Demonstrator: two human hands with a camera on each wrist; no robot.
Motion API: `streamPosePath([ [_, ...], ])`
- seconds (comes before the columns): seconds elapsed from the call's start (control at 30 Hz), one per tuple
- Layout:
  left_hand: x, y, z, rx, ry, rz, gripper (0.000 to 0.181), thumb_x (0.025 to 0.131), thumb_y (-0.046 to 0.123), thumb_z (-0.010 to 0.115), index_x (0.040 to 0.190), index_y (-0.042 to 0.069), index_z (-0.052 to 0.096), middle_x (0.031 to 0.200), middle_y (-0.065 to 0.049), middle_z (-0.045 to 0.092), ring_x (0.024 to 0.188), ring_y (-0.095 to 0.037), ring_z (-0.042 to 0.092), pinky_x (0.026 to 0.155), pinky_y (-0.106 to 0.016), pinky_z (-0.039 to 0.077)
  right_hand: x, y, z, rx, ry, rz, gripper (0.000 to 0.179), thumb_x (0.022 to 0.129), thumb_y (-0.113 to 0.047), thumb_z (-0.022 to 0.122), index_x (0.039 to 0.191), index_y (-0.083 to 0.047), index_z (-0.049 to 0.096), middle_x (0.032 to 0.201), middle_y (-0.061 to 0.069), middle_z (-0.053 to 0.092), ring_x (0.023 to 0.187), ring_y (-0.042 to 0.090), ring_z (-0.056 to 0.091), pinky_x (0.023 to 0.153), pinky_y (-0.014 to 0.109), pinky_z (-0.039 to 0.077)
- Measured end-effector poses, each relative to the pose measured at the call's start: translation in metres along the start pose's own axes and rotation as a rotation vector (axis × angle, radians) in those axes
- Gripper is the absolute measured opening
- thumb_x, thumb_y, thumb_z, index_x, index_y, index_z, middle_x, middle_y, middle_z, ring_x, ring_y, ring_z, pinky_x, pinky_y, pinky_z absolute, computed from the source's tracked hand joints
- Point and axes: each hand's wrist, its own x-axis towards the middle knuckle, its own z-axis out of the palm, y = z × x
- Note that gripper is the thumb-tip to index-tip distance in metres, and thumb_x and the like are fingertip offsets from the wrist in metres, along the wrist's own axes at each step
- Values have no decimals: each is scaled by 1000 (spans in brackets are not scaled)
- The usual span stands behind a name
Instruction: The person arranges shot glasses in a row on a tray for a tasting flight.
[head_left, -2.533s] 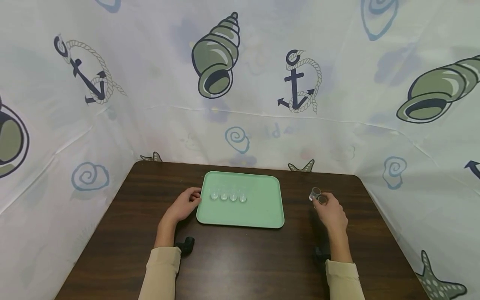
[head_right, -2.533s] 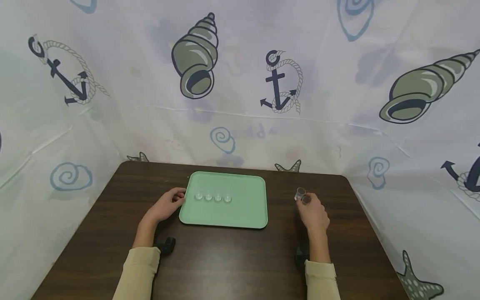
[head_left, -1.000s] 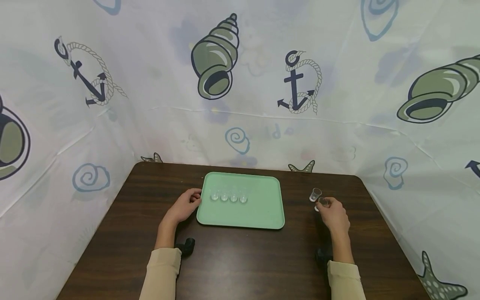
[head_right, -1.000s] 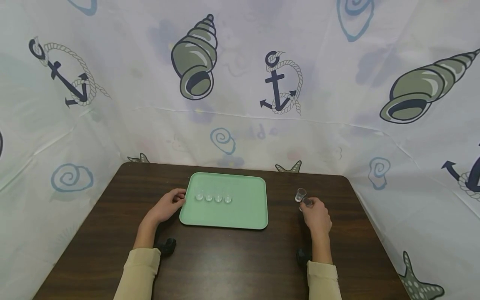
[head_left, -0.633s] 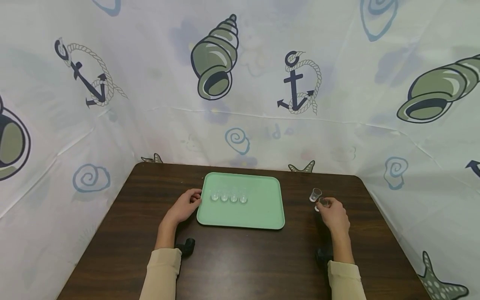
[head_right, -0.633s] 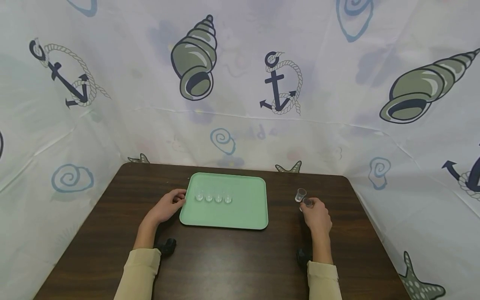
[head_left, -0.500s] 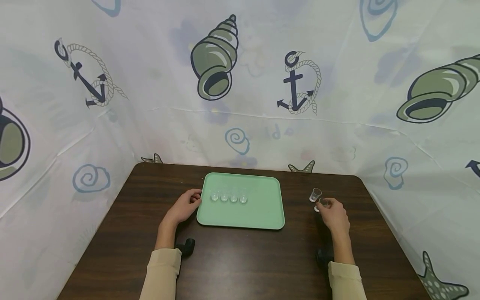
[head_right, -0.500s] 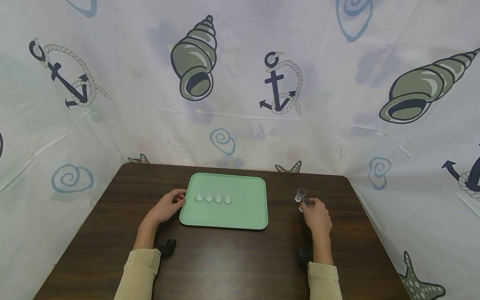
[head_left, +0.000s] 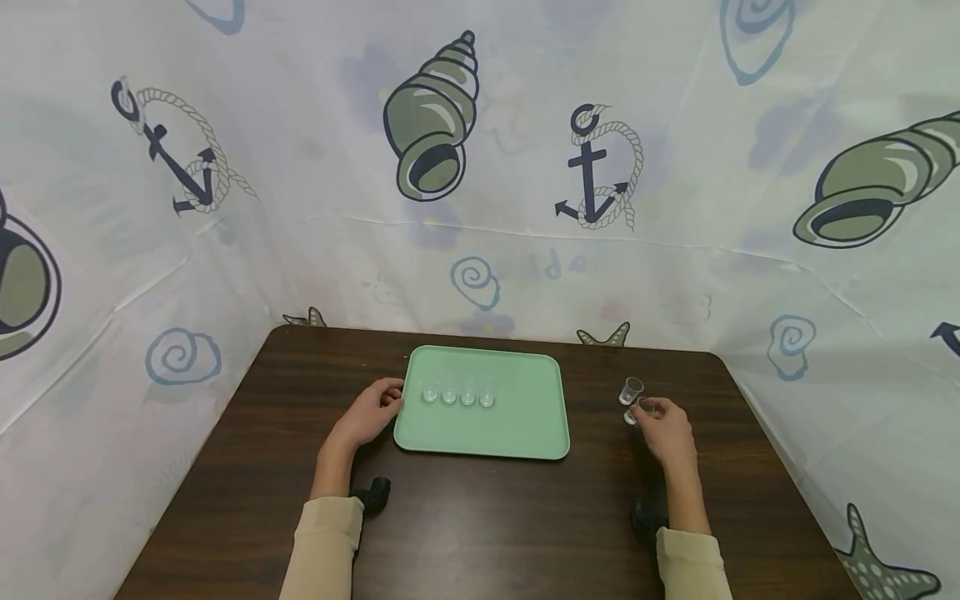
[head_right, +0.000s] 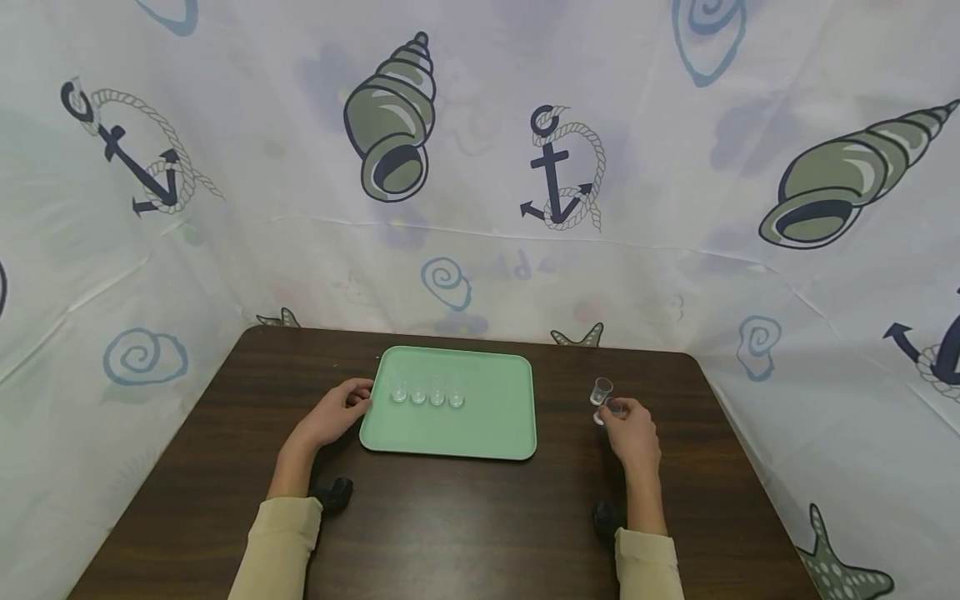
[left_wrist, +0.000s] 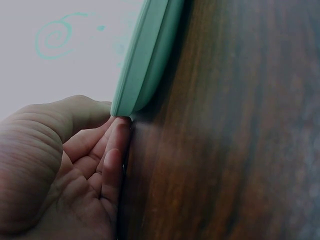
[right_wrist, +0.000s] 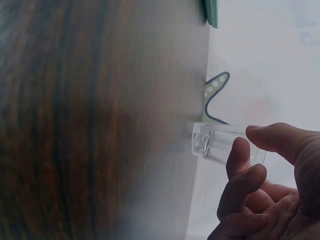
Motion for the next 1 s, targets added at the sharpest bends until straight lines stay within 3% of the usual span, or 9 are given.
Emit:
streamPosePath([
  [0.27,-1,3,1,-17,-10,1,46,113,14,55,155,-3,50,132,-22,59,118,-35,58,101,-51,49,-2,0,2,27,16,-24,57,107,-44,62,145,-3,58,106,16,78,90,27,65,70,35,44],
  [0.5,-2,4,-1,-16,-8,3,45,113,14,54,154,-3,50,132,-21,59,117,-34,58,100,-51,49,-2,-3,5,106,15,-46,54,107,-42,64,143,-1,59,106,18,79,98,29,69,75,34,45],
  [0.77,-1,2,0,-12,0,3,45,113,15,55,154,-2,50,133,-21,59,118,-33,58,101,-51,49,-8,-12,11,190,9,-96,51,106,-43,67,138,-3,62,95,12,80,82,20,62,70,33,43],
  [1.0,0,2,0,-3,1,-3,45,113,15,55,154,-2,51,134,-21,59,119,-34,59,102,-52,49,-10,-19,13,339,-20,-124,52,105,-40,71,137,0,62,84,5,77,72,19,64,64,27,50],
])
